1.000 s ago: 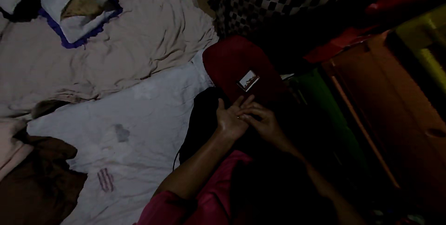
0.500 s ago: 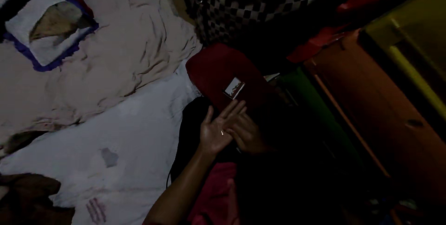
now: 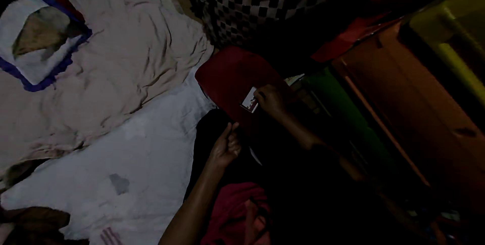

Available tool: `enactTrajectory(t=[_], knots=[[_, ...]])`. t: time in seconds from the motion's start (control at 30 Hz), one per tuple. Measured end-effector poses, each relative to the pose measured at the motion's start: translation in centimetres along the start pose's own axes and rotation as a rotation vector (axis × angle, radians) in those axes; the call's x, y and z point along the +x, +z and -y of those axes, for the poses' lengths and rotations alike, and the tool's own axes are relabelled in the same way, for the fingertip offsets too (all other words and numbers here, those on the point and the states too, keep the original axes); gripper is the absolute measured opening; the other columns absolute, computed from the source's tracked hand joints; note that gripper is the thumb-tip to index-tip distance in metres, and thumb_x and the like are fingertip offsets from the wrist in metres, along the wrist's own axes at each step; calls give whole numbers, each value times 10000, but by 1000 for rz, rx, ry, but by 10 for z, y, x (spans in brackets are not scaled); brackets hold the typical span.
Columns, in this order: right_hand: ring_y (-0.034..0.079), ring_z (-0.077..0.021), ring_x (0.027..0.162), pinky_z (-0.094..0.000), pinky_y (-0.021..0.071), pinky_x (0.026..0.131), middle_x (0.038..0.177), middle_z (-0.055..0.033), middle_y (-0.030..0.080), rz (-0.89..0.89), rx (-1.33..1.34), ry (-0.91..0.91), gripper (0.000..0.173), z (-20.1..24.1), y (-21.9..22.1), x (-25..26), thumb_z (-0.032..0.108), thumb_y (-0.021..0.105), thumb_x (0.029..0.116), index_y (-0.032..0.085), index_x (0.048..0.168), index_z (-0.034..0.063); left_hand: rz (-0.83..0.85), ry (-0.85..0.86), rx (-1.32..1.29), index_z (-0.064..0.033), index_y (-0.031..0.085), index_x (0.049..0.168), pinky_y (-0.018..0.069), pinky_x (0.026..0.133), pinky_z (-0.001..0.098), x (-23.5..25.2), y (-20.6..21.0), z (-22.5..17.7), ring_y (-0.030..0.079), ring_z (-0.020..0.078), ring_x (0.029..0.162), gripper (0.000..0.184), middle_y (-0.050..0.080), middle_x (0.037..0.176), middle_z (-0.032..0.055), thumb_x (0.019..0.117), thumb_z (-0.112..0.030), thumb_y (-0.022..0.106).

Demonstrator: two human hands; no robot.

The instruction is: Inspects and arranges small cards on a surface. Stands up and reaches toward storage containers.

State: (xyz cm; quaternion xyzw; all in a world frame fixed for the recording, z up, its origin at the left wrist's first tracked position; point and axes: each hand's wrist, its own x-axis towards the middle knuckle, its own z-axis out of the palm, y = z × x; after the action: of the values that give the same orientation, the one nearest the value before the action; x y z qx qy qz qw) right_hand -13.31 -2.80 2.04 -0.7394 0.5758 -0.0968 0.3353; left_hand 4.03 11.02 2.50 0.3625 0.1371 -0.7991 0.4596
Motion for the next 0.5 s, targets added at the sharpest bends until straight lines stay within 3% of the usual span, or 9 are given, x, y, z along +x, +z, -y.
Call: enactTrajectory(t=[0.1,0.23,0.37,0.4,0.47,0.5], knots=[[611,-449,1158,-538,460,1047,1150,-283,670,-70,0,-110,241,-7,12,8,82,554,1031,725,1136,-52,-2,-10,68,-108,591,1027,344,359,132,14,5,0,373,-2,370,337,426,531,-79,1117,-299,328],[641,-457,1096,-547,484,1008,1088,-270,697,-126,-25,-215,238,-10,17,7,21,540,1012,747,1111,-41,-146,35,249,-87,570,1126,323,353,139,37,12,4,340,-1,369,210,376,531,-77,1097,-238,427],[632,-454,1093,-550,501,988,1083,-262,684,-84,-40,-257,198,-16,16,-1,-26,598,963,759,1078,-13,-298,235,584,-47,602,1246,323,379,157,59,23,2,380,18,429,250,543,710,0,1046,-194,576],[633,-437,1080,-539,515,974,1073,-247,677,-78,-68,-272,181,-18,15,-5,-19,624,954,760,1070,8,-324,282,656,-43,624,1247,360,428,170,63,25,2,436,27,494,267,604,795,22,1027,-194,613],[630,-444,1088,-541,509,973,1077,-262,677,-34,-94,-256,183,-14,10,-7,-19,627,949,767,1067,-7,-338,335,784,-36,640,1241,488,681,255,68,28,-2,583,86,776,276,670,1036,73,1018,-198,631],[624,-449,1101,-542,504,983,1092,-268,673,-12,-113,-243,179,-12,8,-8,-20,625,951,764,1064,-16,-347,363,827,-25,651,1219,511,787,300,70,28,-2,616,119,890,259,677,1100,94,1020,-189,629]])
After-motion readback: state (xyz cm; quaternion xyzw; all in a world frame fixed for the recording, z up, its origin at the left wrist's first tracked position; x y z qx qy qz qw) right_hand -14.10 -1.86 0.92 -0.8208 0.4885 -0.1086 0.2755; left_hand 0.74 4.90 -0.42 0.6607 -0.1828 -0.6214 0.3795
